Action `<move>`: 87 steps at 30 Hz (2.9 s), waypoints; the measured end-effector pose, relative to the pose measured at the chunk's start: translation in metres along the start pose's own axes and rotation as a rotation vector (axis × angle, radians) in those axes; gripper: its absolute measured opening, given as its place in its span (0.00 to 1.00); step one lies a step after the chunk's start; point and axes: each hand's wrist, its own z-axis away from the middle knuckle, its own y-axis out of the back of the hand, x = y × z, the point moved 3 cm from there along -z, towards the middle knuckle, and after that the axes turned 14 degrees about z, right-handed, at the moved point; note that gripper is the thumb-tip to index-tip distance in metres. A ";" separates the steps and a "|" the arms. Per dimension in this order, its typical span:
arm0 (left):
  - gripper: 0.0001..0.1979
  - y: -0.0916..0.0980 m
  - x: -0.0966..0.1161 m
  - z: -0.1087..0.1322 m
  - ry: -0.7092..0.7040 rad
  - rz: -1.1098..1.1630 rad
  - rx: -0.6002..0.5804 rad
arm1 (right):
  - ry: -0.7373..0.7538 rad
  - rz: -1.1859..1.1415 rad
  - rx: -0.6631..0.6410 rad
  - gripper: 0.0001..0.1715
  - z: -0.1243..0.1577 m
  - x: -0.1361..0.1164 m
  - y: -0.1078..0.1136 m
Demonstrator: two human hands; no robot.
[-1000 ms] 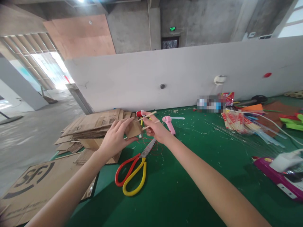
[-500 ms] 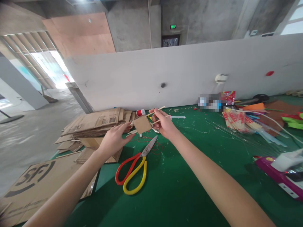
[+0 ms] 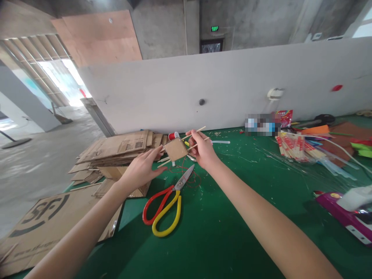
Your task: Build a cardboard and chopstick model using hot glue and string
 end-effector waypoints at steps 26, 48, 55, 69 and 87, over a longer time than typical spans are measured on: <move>0.38 0.012 0.034 0.000 0.002 0.207 0.189 | 0.245 0.397 -0.204 0.16 0.025 -0.024 -0.031; 0.36 0.019 0.041 -0.002 -0.034 0.362 0.289 | 0.339 0.463 -0.177 0.17 0.037 -0.043 -0.035; 0.35 0.020 0.039 0.000 -0.086 0.352 0.352 | 0.390 0.504 -0.205 0.17 0.042 -0.048 -0.037; 0.38 0.016 0.037 0.002 -0.172 0.303 0.403 | 0.524 0.636 -0.230 0.15 0.051 -0.061 -0.041; 0.33 0.034 0.020 -0.002 -0.049 0.144 0.436 | 0.805 0.750 0.174 0.14 0.087 -0.092 -0.051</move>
